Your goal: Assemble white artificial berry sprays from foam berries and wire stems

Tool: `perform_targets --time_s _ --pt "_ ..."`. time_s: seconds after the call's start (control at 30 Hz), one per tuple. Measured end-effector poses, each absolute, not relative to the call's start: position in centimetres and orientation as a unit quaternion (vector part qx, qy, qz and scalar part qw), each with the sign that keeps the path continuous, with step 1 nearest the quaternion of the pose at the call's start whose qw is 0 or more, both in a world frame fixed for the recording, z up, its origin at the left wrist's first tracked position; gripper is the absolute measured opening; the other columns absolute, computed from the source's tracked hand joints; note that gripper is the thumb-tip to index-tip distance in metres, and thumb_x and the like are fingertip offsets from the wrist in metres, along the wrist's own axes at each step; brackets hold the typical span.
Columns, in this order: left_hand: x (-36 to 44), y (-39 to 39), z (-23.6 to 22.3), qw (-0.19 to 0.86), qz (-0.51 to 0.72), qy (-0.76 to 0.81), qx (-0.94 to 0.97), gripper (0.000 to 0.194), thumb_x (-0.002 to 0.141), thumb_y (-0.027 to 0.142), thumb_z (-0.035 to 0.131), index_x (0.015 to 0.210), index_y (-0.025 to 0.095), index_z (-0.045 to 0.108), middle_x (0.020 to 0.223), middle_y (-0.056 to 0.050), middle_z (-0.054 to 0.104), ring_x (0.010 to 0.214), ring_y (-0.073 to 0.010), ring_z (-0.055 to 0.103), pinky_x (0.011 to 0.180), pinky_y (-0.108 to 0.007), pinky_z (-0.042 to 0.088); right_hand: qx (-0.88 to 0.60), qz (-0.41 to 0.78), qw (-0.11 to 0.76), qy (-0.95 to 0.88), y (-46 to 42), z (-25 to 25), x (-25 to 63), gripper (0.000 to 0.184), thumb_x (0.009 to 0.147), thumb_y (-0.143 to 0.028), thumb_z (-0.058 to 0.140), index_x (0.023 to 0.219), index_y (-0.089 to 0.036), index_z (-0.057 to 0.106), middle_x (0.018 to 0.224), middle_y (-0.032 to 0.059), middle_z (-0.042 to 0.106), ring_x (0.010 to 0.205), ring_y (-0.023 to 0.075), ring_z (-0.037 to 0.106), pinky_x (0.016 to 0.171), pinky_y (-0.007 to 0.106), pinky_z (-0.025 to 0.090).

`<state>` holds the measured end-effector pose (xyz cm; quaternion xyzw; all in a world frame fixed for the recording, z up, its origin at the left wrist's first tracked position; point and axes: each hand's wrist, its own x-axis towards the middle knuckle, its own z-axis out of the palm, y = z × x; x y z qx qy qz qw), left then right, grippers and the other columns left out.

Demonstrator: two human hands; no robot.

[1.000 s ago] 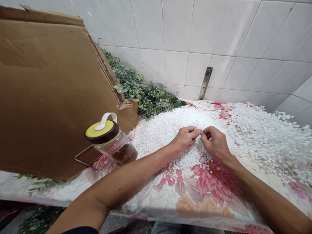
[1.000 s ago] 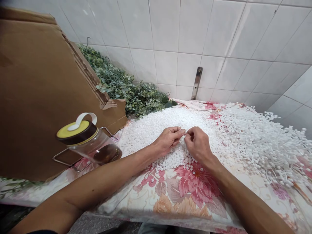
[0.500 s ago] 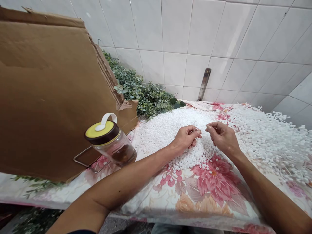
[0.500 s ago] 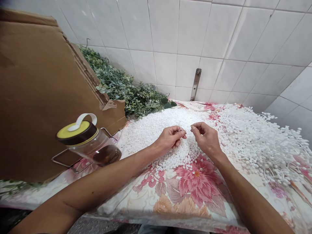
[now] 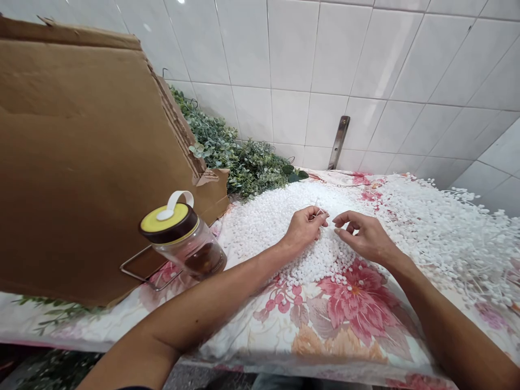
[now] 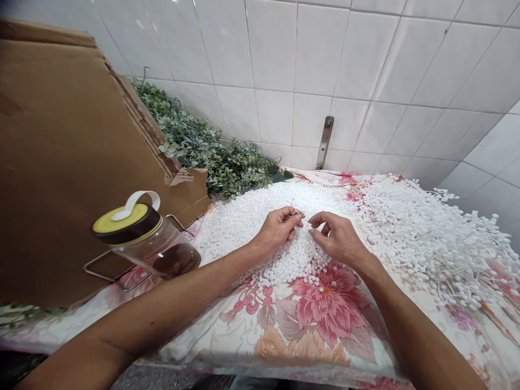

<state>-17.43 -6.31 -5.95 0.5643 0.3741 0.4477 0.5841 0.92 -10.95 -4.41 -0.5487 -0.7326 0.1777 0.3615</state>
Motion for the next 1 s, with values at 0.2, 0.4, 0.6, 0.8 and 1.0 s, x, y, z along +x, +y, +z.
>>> perform_targets --time_s 0.2,0.4,0.6,0.8,1.0 --pt "-17.4 -6.2 -6.8 0.537 0.387 0.362 0.656 0.024 0.085 0.039 0.063 0.077 0.016 0.061 0.069 0.002 0.060 0.052 -0.0080 0.044 0.051 -0.023 0.034 -0.547 0.170 0.422 -0.703 -10.6 -5.0 0.9 0.031 0.094 -0.045 0.066 0.112 -0.021 0.075 0.101 0.0066 0.078 0.077 0.0195 0.069 0.072 0.033 0.053" --pt "-17.6 -6.4 -7.1 0.462 0.373 0.364 0.718 0.024 0.086 0.038 0.060 0.075 0.017 0.063 0.067 0.003 0.053 0.065 -0.0112 0.044 0.060 -0.025 0.033 -0.540 0.150 0.397 -0.727 -10.8 -4.7 0.9 0.018 0.093 -0.036 0.065 0.095 -0.023 0.078 0.090 0.0038 0.077 0.072 0.0180 0.067 0.065 0.030 0.051" --pt "-17.7 -6.5 -6.6 0.460 0.378 0.379 0.708 0.025 0.085 0.039 0.061 0.078 0.016 0.067 0.069 0.002 0.056 0.065 -0.0114 0.046 0.062 -0.025 0.035 -0.533 0.104 0.380 -0.749 -10.8 -4.5 1.0 0.014 0.091 -0.027 0.062 0.091 -0.022 0.075 0.086 0.0032 0.076 0.068 0.0165 0.065 0.063 0.028 0.050" --pt "-17.6 -6.5 -6.8 0.460 0.378 0.382 0.707 0.024 0.085 0.038 0.062 0.077 0.015 0.067 0.067 0.003 0.053 0.065 -0.0112 0.045 0.061 -0.025 0.034 -0.527 0.063 0.361 -0.767 -10.8 -4.6 0.9 0.011 0.090 -0.021 0.061 0.088 -0.021 0.072 0.085 0.0021 0.075 0.065 0.0147 0.065 0.062 0.027 0.048" --pt "-17.7 -6.7 -6.8 0.455 0.368 0.387 0.712 0.024 0.085 0.035 0.061 0.069 0.016 0.060 0.063 0.004 0.049 0.063 -0.0107 0.041 0.061 -0.025 0.032 -0.539 0.034 0.350 -0.766 -11.0 -5.2 0.2 0.009 0.087 -0.019 0.061 0.086 -0.021 0.070 0.079 0.0011 0.072 0.064 0.0152 0.063 0.067 0.029 0.047"
